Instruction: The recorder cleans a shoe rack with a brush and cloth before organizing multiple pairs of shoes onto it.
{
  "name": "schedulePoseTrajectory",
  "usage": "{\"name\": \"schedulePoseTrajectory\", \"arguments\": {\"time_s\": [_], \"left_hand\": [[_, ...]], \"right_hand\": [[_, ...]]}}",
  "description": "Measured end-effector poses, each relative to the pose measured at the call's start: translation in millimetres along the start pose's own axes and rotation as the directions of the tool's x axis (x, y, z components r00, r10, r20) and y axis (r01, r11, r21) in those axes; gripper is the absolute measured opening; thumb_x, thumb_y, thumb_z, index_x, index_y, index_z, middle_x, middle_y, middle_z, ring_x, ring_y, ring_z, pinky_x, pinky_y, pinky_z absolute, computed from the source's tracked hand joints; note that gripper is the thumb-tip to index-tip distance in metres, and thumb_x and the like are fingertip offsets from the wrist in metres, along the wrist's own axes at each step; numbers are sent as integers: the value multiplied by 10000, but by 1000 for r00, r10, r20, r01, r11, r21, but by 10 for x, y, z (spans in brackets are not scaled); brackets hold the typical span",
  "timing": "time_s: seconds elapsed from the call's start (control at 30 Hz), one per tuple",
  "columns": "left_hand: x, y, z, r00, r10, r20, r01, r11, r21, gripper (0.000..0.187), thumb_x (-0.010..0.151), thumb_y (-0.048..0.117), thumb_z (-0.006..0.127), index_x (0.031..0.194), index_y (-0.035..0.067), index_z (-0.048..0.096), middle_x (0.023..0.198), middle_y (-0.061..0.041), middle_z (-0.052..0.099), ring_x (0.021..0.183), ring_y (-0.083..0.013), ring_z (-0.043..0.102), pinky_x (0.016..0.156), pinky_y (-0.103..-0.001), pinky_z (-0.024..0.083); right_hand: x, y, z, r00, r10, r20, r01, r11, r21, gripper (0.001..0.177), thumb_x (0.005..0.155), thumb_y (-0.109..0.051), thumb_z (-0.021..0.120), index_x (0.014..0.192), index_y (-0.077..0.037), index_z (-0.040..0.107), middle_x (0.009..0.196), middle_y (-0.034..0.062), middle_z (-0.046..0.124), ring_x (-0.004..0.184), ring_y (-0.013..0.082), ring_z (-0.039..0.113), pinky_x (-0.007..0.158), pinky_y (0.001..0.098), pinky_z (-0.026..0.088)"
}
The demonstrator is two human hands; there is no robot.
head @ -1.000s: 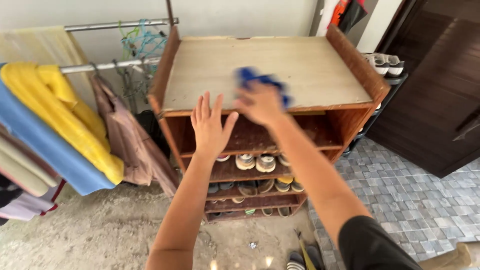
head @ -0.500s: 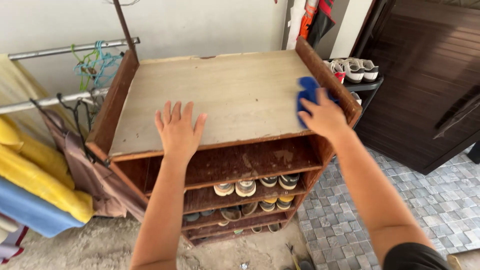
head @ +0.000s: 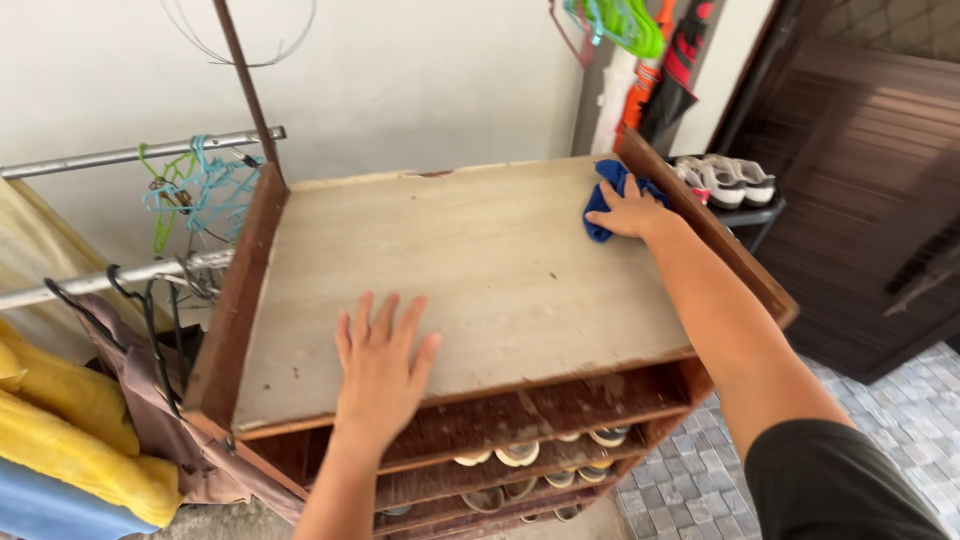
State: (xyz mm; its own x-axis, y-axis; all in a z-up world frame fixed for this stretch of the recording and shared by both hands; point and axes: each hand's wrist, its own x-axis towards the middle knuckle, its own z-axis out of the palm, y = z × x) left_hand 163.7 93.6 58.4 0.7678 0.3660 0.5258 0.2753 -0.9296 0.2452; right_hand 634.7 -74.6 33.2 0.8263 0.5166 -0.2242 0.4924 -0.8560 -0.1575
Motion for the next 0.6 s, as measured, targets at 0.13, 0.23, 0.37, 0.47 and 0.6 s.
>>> {"name": "schedulePoseTrajectory", "arguments": {"time_s": [0.13,0.23,0.37,0.47,0.6], "left_hand": [[4,-48,-66,1000,-2,-1,2,996,-91,533,1045,462,446,1468,149,527,1510,-214,482,1490,-439,266,1196,-623,121],[-19,-61,-86,999,-37,-10,34,978,-205,543,1046,465,432,1469,139,528,1527,-199,481,1508,-419,262,1215,-608,116],[-13,-76,-133,999,-36,-4,35,972,-233,547,1047,470,452,1454,119,549,1531,-202,478,1522,-417,255,1218,-612,104],[-4,-69,-152,1000,-24,3,24,960,-278,542,1046,455,476,1449,101,555,1528,-214,481,1519,-427,258,1214,-620,106],[-1,-62,-178,1000,-16,0,15,952,-305,540,1022,425,546,1441,84,558,1525,-213,475,1511,-434,272,1213,-632,118]], "right_hand": [[607,-47,-48,1000,-29,-9,29,999,28,929,873,-741,504,1648,-368,154,1739,148,-100,1550,508,120,1272,539,137],[823,-201,-53,1000,-13,-1,13,1000,3,920,867,-756,479,1647,-390,161,1741,122,-92,1569,490,73,1276,558,100],[982,-532,8,997,-74,11,74,997,-12,917,865,-772,436,1645,-386,147,1730,118,-77,1578,456,37,1259,577,92],[909,-846,117,962,-273,15,274,959,-68,895,876,-745,431,1642,-363,169,1719,168,-34,1568,443,77,1251,539,126],[485,-1364,547,626,-780,-11,759,612,-222,872,925,-645,515,1624,-199,247,1675,280,111,1526,457,181,1230,504,175]]}}
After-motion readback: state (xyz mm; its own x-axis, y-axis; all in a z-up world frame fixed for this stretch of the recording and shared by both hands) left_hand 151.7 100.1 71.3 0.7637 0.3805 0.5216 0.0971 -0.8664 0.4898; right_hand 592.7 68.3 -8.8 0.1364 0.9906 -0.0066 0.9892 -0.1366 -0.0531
